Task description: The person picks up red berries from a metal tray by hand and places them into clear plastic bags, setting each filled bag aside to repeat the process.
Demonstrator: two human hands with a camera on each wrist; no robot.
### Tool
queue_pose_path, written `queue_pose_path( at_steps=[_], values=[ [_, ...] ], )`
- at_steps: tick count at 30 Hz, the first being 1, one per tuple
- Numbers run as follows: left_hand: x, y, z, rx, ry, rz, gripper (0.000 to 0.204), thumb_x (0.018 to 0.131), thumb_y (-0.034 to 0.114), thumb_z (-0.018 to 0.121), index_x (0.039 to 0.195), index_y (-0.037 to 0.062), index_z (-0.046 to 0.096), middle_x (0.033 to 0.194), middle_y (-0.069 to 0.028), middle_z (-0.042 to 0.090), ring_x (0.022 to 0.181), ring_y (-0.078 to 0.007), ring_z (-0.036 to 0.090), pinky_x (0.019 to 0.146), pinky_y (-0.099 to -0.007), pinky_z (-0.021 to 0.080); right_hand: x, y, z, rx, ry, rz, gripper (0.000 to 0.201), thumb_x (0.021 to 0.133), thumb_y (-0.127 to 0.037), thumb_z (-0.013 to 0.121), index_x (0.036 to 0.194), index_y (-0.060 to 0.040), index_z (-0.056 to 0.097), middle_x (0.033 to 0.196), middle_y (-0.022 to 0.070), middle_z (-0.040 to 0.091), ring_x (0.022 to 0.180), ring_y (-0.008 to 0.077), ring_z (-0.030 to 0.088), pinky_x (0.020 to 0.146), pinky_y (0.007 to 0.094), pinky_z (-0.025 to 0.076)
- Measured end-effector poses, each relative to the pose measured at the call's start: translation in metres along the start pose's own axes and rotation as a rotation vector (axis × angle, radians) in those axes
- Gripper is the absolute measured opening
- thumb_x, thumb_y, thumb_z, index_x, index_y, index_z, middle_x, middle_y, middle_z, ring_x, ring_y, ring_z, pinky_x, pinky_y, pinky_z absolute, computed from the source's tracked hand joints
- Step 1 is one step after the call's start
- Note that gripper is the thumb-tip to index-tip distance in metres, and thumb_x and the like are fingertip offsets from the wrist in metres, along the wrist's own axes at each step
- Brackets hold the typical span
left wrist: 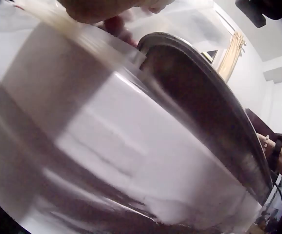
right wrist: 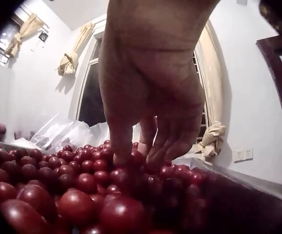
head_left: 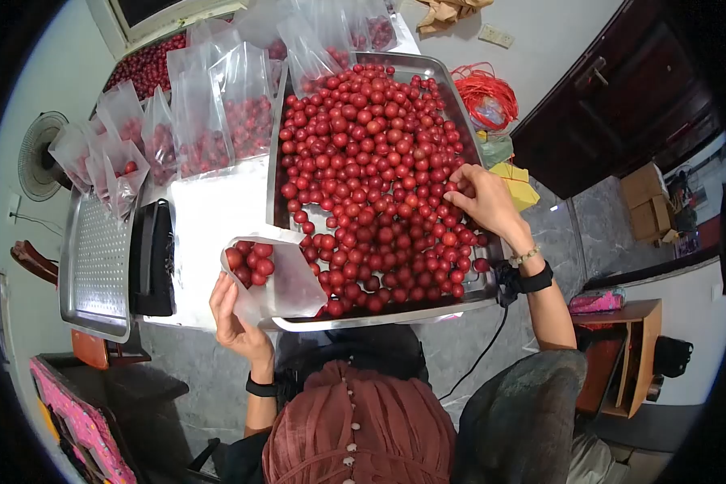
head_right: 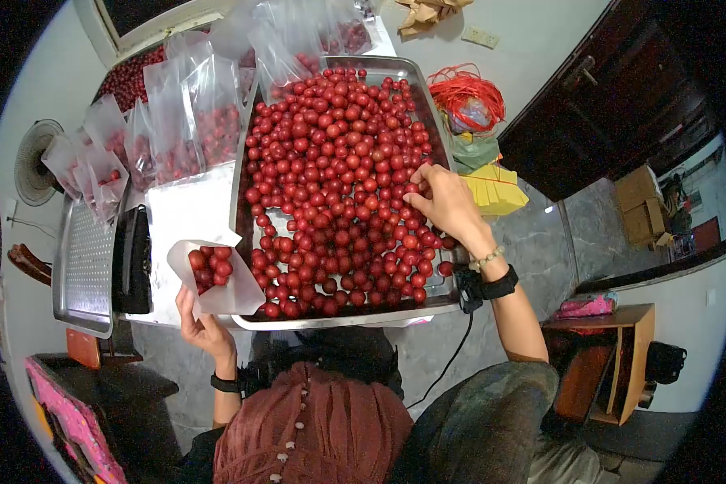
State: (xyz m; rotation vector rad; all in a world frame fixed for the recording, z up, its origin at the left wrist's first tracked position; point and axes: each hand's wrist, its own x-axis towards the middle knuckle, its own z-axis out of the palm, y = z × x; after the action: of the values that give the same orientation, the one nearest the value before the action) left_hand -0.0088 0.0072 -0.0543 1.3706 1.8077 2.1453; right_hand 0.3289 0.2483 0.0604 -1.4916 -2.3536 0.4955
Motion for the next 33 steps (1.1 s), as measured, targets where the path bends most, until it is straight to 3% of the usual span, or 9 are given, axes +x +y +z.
queue_pose_path(
  at_steps=[9,11,13,18,23,29,31,33],
  values=[
    [0.001,-0.001,0.001,-0.003,0.006,0.029,0.029,0.094,0.008,0.051,0.118,-0.001,0.065,0.127,-0.019,0.06,0.126,-0.0351,0.052,0.108,-0.0456,0.04,-0.035,-0.018,0.008,-0.058,-0.165,-0.172,0.028,0.079,-0.02,0.077,0.097,-0.0031,0.064,0.09,0.0144,0.061,0.086,0.0333,0.064,0.074,0.0428,0.051],
    [0.001,-0.002,0.002,-0.018,0.016,0.031,0.028,0.094,0.008,0.051,0.117,-0.0008,0.065,0.127,-0.0189,0.06,0.126,-0.0351,0.052,0.107,-0.0456,0.04,-0.036,-0.018,0.011,-0.122,-0.158,-0.225,0.03,0.078,-0.018,0.078,0.099,-0.0019,0.063,0.086,0.0125,0.057,0.076,0.0272,0.062,0.069,0.0388,0.05],
    [0.001,-0.002,0.001,-0.021,0.008,0.026,0.028,0.094,0.008,0.051,0.118,0.0,0.065,0.126,-0.0188,0.06,0.126,-0.0351,0.052,0.107,-0.0456,0.041,-0.035,-0.018,0.009,-0.111,-0.149,-0.23,0.029,0.08,-0.02,0.077,0.097,-0.0009,0.064,0.085,0.0127,0.058,0.075,0.0269,0.062,0.069,0.0391,0.05],
    [0.001,-0.002,0.0,-0.012,0.005,0.025,0.029,0.095,0.01,0.052,0.118,0.0011,0.066,0.126,-0.0187,0.06,0.126,-0.0351,0.052,0.106,-0.0457,0.041,-0.019,-0.009,0.002,0.02,-0.045,-0.127,0.023,0.083,-0.018,0.074,0.089,0.0006,0.064,0.082,0.0127,0.059,0.071,0.0252,0.061,0.066,0.0375,0.048],
    [0.001,-0.002,0.0,-0.014,0.003,0.037,0.029,0.095,0.012,0.052,0.118,0.0016,0.066,0.126,-0.0186,0.06,0.126,-0.0348,0.052,0.106,-0.0457,0.041,0.001,-0.004,0.005,-0.067,0.015,-0.076,0.024,0.083,-0.021,0.075,0.087,-0.0008,0.063,0.081,0.0113,0.059,0.07,0.0255,0.06,0.064,0.0384,0.047],
    [0.001,0.0,-0.001,-0.021,-0.006,0.027,0.029,0.095,0.014,0.053,0.117,0.0017,0.067,0.126,-0.0183,0.06,0.126,-0.0343,0.052,0.106,-0.0459,0.041,0.009,-0.005,0.02,-0.244,0.089,-0.033,0.037,0.075,-0.034,0.081,0.084,-0.0036,0.062,0.081,0.0111,0.059,0.074,0.0295,0.061,0.066,0.0416,0.048],
    [0.001,0.0,-0.001,-0.011,-0.002,0.027,0.029,0.095,0.015,0.054,0.117,0.0019,0.067,0.126,-0.0181,0.06,0.126,-0.0347,0.052,0.106,-0.0458,0.041,0.009,-0.008,0.02,-0.255,0.073,-0.014,0.041,0.072,-0.035,0.083,0.085,-0.0028,0.061,0.087,0.0173,0.062,0.081,0.037,0.064,0.07,0.0461,0.05],
    [0.001,-0.001,0.0,-0.025,-0.001,0.022,0.029,0.095,0.017,0.054,0.117,0.0019,0.067,0.126,-0.0181,0.061,0.126,-0.0349,0.052,0.106,-0.0458,0.041,0.009,-0.005,0.023,-0.254,0.075,-0.014,0.04,0.072,-0.034,0.083,0.084,-0.0026,0.061,0.087,0.0174,0.062,0.081,0.037,0.064,0.07,0.046,0.05]
  ],
)
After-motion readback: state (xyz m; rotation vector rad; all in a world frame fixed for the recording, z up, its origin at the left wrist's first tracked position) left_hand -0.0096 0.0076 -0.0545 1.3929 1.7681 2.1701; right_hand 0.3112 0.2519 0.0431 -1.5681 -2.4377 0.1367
